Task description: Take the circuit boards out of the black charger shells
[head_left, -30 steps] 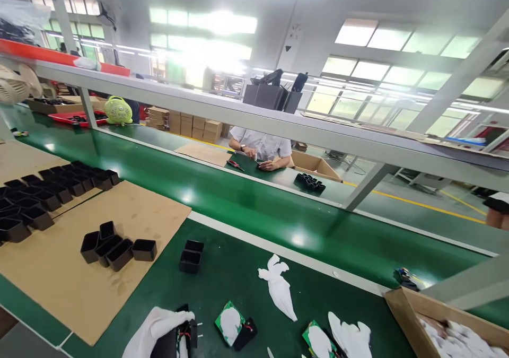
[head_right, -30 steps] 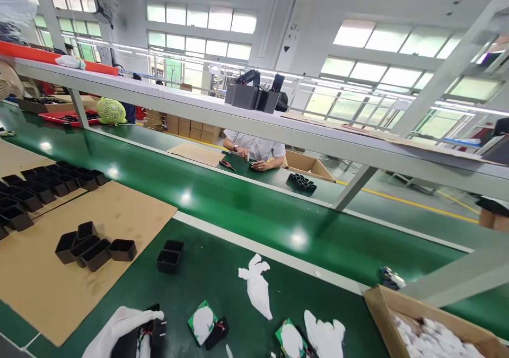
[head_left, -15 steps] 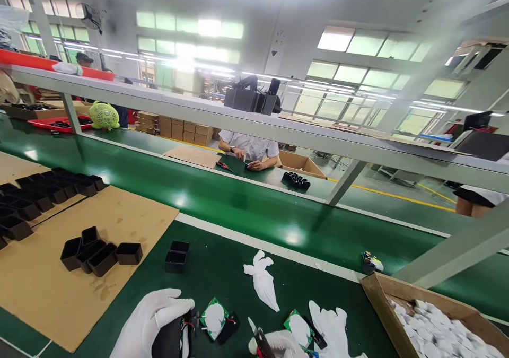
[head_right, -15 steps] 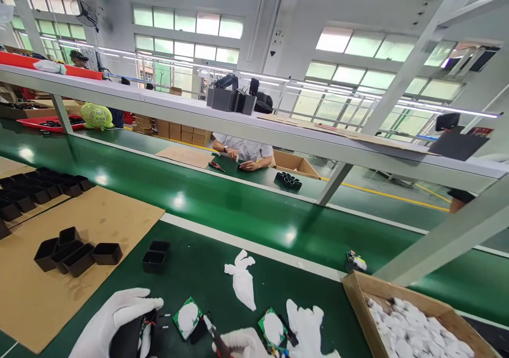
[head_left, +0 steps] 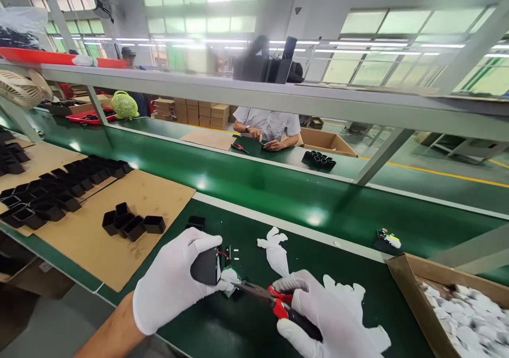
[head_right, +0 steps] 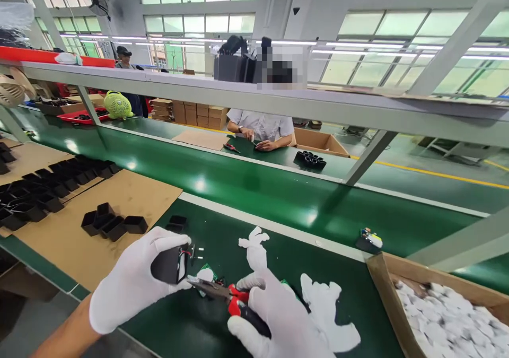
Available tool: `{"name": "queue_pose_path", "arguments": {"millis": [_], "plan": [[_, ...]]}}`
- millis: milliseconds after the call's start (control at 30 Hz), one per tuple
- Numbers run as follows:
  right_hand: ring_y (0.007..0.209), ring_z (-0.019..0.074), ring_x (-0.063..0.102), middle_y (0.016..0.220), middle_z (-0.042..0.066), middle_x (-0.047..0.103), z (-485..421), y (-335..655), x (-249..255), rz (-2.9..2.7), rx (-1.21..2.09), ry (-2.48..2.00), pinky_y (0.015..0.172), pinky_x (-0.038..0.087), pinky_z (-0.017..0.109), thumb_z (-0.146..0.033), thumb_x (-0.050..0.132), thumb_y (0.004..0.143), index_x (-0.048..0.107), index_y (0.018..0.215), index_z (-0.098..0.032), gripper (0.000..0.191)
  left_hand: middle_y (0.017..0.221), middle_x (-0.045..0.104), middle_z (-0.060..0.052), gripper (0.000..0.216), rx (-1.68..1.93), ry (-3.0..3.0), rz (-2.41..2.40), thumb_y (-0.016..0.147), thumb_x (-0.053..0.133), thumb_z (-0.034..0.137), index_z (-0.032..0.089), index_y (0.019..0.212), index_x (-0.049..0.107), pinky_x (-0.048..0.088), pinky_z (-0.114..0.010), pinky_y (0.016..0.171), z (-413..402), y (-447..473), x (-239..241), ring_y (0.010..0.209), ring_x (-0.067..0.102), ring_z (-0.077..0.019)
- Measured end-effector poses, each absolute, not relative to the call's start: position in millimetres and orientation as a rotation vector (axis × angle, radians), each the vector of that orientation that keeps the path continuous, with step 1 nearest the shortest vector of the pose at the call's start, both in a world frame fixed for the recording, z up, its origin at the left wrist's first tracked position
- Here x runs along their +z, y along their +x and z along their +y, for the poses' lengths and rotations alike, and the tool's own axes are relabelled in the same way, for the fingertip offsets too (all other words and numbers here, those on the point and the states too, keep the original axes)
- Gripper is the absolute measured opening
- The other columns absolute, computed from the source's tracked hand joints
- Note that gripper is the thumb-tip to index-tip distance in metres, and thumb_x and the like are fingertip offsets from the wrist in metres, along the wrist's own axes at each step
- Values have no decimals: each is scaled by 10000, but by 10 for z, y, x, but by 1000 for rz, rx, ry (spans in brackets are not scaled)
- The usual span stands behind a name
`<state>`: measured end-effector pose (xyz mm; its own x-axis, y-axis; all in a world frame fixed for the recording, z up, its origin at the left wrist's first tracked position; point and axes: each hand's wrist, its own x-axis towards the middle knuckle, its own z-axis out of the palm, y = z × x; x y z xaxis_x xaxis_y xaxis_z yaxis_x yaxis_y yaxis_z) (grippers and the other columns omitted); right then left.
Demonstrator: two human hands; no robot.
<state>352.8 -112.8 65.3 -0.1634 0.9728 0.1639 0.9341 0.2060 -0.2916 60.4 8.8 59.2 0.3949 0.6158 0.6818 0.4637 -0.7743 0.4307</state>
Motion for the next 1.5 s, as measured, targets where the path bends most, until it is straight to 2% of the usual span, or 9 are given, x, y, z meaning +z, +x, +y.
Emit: {"name": "queue_pose_path", "arguments": {"millis": [133,300,567,667,867,1033,1200,1367,1500], "plan": [[719,208,658,1110,38,788,-1108,3382,742,-2221,-182,-1739,795,541,432,-505,588,1060,729,799,-301,360,1134,765,-37,734,1283,2525,1006,713,1011,211,291,1344,646,672,-305,825,-11,512,631,938,799,-197],[689,214,640,1078,58,773,-1142,3209,758,-2238,-368,-1716,746,510,454,-528,563,1065,678,738,-276,428,1174,780,-45,769,1237,2595,1050,695,1013,185,286,1355,631,669,-328,831,-168,430,627,980,799,-223],[717,182,692,1052,64,768,-1092,3067,782,-2282,43,-1643,647,579,352,-435,608,1082,680,776,-253,363,1181,790,-57,746,1190,2674,1076,716,952,123,268,1366,616,668,-340,843,-266,298,474,987,799,-235],[709,168,701,1019,65,773,-1050,2983,820,-2292,131,-1619,616,575,318,-410,611,1079,633,722,-243,394,1193,795,-64,705,1151,2715,1072,750,905,106,264,1374,616,668,-341,854,-254,245,430,993,798,-235],[567,146,627,751,-17,703,-963,2812,874,-2329,43,-1689,523,480,281,-398,590,1081,606,757,-255,354,1192,818,-59,640,1102,2749,971,813,861,159,258,1384,591,652,-336,806,-124,175,342,968,795,-230],[534,124,589,723,-26,687,-855,2832,816,-2399,20,-1651,529,433,286,-469,509,1137,581,744,-245,458,1126,834,-44,602,1051,2774,919,795,890,263,256,1323,601,626,-338,735,45,176,308,867,783,-226],[551,146,616,721,-15,684,-806,2902,845,-2401,187,-1748,546,452,298,-547,457,1142,597,760,-254,501,996,829,-24,458,1046,2784,818,793,889,307,235,1168,636,577,-339,648,217,204,362,715,713,-201],[594,188,648,745,32,719,-822,2915,965,-2328,287,-1909,612,514,324,-532,507,1112,618,758,-272,453,1023,826,-47,385,1046,2778,747,855,820,304,228,1188,642,584,-340,684,335,255,422,757,728,-205],[578,172,625,737,33,713,-829,2961,950,-2307,306,-1895,585,496,300,-554,474,1122,602,749,-267,488,1004,822,-49,304,1013,2771,664,855,812,275,212,1117,671,577,-340,678,378,379,470,747,717,-204]]}}
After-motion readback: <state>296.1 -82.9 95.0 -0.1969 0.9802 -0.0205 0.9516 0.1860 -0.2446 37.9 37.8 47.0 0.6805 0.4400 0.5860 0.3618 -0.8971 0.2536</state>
